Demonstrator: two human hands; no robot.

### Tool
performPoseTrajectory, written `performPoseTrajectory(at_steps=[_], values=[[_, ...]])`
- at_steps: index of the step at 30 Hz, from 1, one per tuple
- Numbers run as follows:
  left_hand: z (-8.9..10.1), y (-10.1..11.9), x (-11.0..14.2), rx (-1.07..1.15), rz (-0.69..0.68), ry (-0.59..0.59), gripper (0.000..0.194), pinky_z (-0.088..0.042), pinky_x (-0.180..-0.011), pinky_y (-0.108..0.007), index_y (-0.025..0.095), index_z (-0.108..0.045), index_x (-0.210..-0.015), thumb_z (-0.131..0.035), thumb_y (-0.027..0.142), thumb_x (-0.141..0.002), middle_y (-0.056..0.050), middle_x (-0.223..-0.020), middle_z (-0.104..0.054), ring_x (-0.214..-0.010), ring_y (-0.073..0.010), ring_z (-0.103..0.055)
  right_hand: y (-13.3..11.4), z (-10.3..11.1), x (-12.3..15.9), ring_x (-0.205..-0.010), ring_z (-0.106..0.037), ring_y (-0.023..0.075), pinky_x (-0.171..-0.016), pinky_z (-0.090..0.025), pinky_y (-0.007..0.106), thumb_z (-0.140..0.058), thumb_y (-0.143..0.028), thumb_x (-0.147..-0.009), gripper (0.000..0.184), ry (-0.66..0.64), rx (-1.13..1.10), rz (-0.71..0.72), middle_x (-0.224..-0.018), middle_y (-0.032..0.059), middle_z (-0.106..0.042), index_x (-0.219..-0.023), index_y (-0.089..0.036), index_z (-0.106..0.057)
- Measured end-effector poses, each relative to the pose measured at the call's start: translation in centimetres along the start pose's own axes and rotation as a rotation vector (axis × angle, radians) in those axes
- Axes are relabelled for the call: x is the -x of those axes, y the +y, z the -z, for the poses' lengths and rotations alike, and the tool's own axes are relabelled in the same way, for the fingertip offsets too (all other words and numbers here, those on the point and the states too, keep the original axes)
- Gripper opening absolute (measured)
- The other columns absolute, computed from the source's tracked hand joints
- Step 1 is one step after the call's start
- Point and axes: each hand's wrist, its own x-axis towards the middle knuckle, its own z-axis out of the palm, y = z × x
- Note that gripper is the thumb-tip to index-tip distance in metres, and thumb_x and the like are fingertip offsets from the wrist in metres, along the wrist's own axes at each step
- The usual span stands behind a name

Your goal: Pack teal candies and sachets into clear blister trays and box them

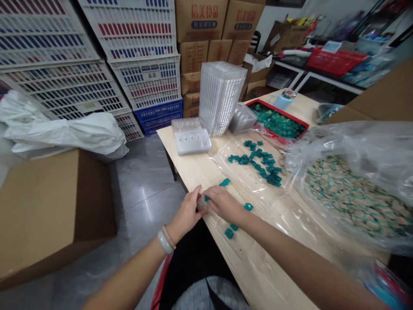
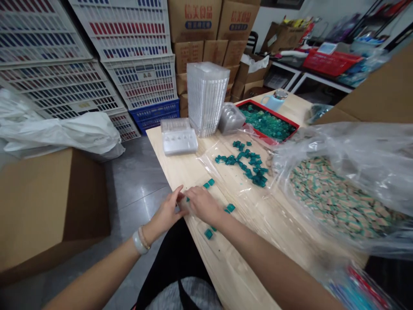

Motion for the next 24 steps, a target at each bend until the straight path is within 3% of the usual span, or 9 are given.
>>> performPoseTrajectory(at_steps=[4, 9, 14, 16, 20, 24], values=[[-1.1, -0.4, 0.6, 0.005, -0.007, 0.038, 0.072, -0.040, -0.088, -0.041, 0.017, -0.025, -0.127, -0.063, 0.017, -0.065, -0.011, -0.108, -0.048, -0.102, -0.0212, -0.046, 0.2, 0.2, -0.8, -0.091, -0.048, 0.0193, -0.080, -0.036, 0.033, -0.045, -0.005, -0.071, 0.033, -0.172, 0.133, 0.135, -0.094, 0.0074, -0.057, -0.103, -0.013, -0.051], [-1.1, -0.5, 0.2, 0.011, -0.015, 0.028, 0.071, -0.039, -0.089, -0.042, 0.018, -0.027, -0.125, -0.064, 0.019, -0.065, -0.011, -0.107, -0.048, -0.102, -0.0216, -0.046, 0.7, -0.3, -1.2, -0.088, -0.048, 0.0182, -0.079, -0.035, 0.032, -0.047, -0.011, -0.075, 0.024, -0.238, 0.178, 0.243, -0.093, 0.0057, -0.058, -0.098, -0.015, -0.053], [-0.5, -0.2, 0.4, -0.047, -0.016, 0.002, 0.072, -0.039, -0.089, -0.041, 0.018, -0.027, -0.126, -0.064, 0.019, -0.064, -0.011, -0.111, -0.048, -0.104, -0.0220, -0.045, 1.0, -0.2, -0.9, -0.092, -0.048, 0.0197, -0.081, -0.036, 0.033, -0.050, -0.011, -0.073, 0.029, -0.150, 0.179, 0.203, -0.089, 0.0058, -0.059, -0.102, -0.015, -0.052], [-0.1, 0.4, 0.5, -0.110, -0.034, 0.017, 0.069, -0.039, -0.089, -0.042, 0.019, -0.029, -0.125, -0.064, 0.024, -0.065, -0.011, -0.112, -0.048, -0.105, -0.0228, -0.045, 1.7, 0.6, -0.2, -0.095, -0.047, 0.0207, -0.083, -0.037, 0.035, -0.050, -0.014, -0.073, 0.032, -0.024, 0.164, 0.151, -0.095, 0.0078, -0.058, -0.106, -0.014, -0.050], [-0.2, 2.2, -0.4, -0.277, -0.159, 0.044, 0.055, -0.036, -0.093, -0.042, 0.019, -0.030, -0.126, -0.052, 0.026, -0.075, -0.011, -0.121, -0.045, -0.112, -0.0224, -0.041, 4.1, 2.0, 1.6, -0.096, -0.049, 0.0204, -0.084, -0.038, 0.036, -0.041, -0.015, -0.079, 0.028, 0.282, 0.160, -0.115, -0.099, 0.0103, -0.059, -0.104, -0.014, -0.053], [-2.7, 3.3, -2.5, -0.456, -0.376, -0.114, 0.059, -0.028, -0.100, -0.039, 0.012, -0.025, -0.130, -0.046, 0.031, -0.078, -0.013, -0.134, -0.031, -0.125, -0.0219, -0.025, 5.6, 1.5, 3.0, -0.092, -0.054, 0.0188, -0.081, -0.041, 0.035, -0.035, -0.007, -0.076, 0.034, 0.145, 0.171, -0.179, -0.095, 0.0101, -0.062, -0.102, -0.014, -0.056]])
